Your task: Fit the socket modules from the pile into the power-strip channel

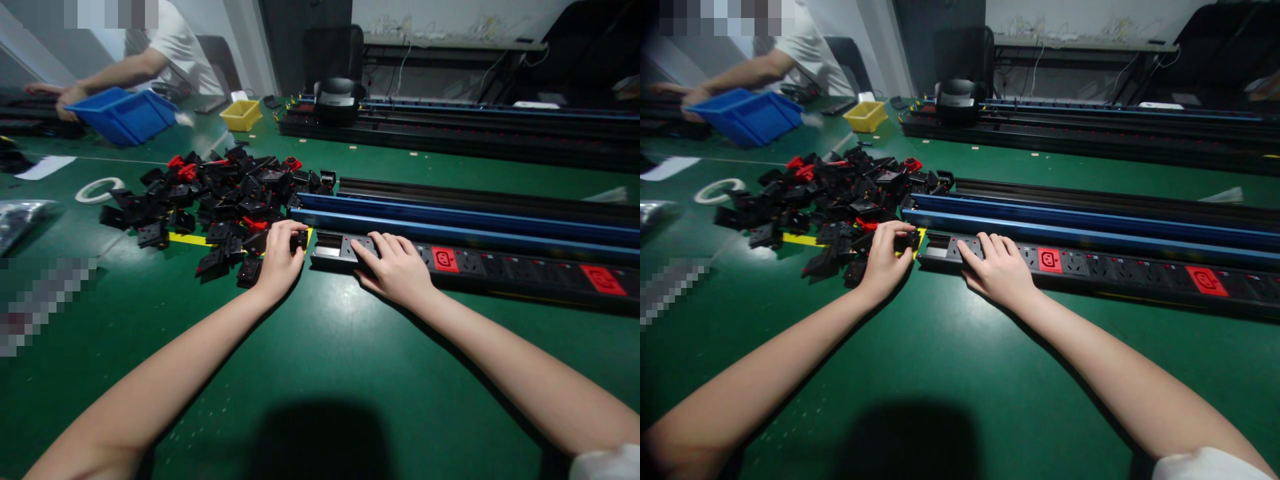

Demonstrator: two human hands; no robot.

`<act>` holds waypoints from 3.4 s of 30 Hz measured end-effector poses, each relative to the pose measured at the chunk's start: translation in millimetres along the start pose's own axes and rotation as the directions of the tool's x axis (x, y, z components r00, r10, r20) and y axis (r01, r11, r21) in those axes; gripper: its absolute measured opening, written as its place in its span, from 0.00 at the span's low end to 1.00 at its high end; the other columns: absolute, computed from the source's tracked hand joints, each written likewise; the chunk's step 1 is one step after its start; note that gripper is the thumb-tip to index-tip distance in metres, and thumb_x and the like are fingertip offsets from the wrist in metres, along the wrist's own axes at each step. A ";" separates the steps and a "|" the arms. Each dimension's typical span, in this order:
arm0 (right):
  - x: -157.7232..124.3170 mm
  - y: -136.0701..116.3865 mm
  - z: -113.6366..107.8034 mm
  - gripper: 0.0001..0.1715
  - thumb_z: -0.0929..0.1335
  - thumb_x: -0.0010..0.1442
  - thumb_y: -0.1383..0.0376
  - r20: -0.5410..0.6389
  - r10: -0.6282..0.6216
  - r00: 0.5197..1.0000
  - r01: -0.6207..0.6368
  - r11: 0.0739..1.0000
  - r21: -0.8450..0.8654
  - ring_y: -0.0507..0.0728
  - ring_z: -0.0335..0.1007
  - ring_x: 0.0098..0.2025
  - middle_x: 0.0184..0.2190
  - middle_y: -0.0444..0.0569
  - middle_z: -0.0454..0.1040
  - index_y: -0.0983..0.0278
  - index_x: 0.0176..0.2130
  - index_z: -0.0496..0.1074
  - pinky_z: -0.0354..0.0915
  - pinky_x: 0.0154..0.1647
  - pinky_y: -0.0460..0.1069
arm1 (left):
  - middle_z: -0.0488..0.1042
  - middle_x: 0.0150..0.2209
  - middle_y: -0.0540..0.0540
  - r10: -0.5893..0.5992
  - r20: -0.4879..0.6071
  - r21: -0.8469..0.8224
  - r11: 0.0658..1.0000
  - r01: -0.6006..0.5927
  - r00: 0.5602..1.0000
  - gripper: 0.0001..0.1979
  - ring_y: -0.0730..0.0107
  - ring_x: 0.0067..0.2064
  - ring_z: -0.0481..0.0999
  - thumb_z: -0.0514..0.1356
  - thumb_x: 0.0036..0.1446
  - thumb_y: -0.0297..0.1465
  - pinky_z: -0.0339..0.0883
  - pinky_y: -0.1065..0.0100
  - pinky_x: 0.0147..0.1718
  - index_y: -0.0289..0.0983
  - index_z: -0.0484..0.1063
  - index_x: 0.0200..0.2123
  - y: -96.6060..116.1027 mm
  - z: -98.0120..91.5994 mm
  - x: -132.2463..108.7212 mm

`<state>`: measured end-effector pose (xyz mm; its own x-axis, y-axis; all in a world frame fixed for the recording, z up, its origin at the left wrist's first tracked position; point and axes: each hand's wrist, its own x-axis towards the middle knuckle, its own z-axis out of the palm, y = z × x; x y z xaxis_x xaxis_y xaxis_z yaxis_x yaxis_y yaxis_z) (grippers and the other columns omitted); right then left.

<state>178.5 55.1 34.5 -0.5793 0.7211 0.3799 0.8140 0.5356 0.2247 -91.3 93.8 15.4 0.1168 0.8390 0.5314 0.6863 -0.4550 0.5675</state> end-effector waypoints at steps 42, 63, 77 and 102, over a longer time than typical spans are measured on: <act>-0.3 1.0 0.4 0.31 0.64 0.71 0.53 0.000 -0.007 1.000 0.007 1.000 -0.029 0.70 0.69 0.57 0.60 0.66 0.72 0.60 0.68 0.67 0.59 0.58 0.60 | 0.73 0.54 0.40 -0.242 0.155 -0.016 0.969 0.248 0.958 0.22 0.53 0.57 0.71 0.62 0.61 0.37 0.64 0.52 0.59 0.40 0.68 0.57 -4.9 1.4 0.5; -0.9 1.2 2.6 0.31 0.65 0.71 0.53 -0.025 -0.009 1.000 0.008 1.000 -0.028 0.70 0.69 0.57 0.60 0.65 0.72 0.60 0.68 0.68 0.59 0.58 0.60 | 0.76 0.42 0.46 -0.331 0.220 -0.395 0.830 0.394 0.918 0.15 0.63 0.42 0.76 0.53 0.67 0.44 0.71 0.61 0.44 0.42 0.72 0.45 -11.9 5.7 10.2; -0.6 0.2 1.4 0.32 0.65 0.70 0.53 -0.008 0.001 1.000 -0.001 1.000 -0.011 0.70 0.68 0.58 0.60 0.66 0.71 0.61 0.68 0.67 0.58 0.59 0.60 | 0.77 0.45 0.45 -0.320 0.182 -0.296 0.884 0.362 0.930 0.17 0.61 0.49 0.76 0.47 0.71 0.43 0.69 0.58 0.52 0.41 0.71 0.48 -10.3 13.5 11.8; -0.8 0.0 1.6 0.32 0.65 0.70 0.54 -0.008 0.002 1.000 -0.002 1.000 -0.016 0.70 0.68 0.57 0.60 0.65 0.71 0.60 0.68 0.67 0.58 0.59 0.61 | 0.77 0.54 0.40 -0.245 0.165 -0.132 0.955 0.267 0.956 0.22 0.57 0.58 0.73 0.44 0.73 0.42 0.64 0.52 0.62 0.40 0.73 0.53 2.6 16.5 3.1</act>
<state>178.9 55.2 32.8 -0.5771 0.7187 0.3878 0.8160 0.5269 0.2378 -77.4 100.2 8.2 0.0619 0.9621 0.2656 0.5916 -0.2497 0.7666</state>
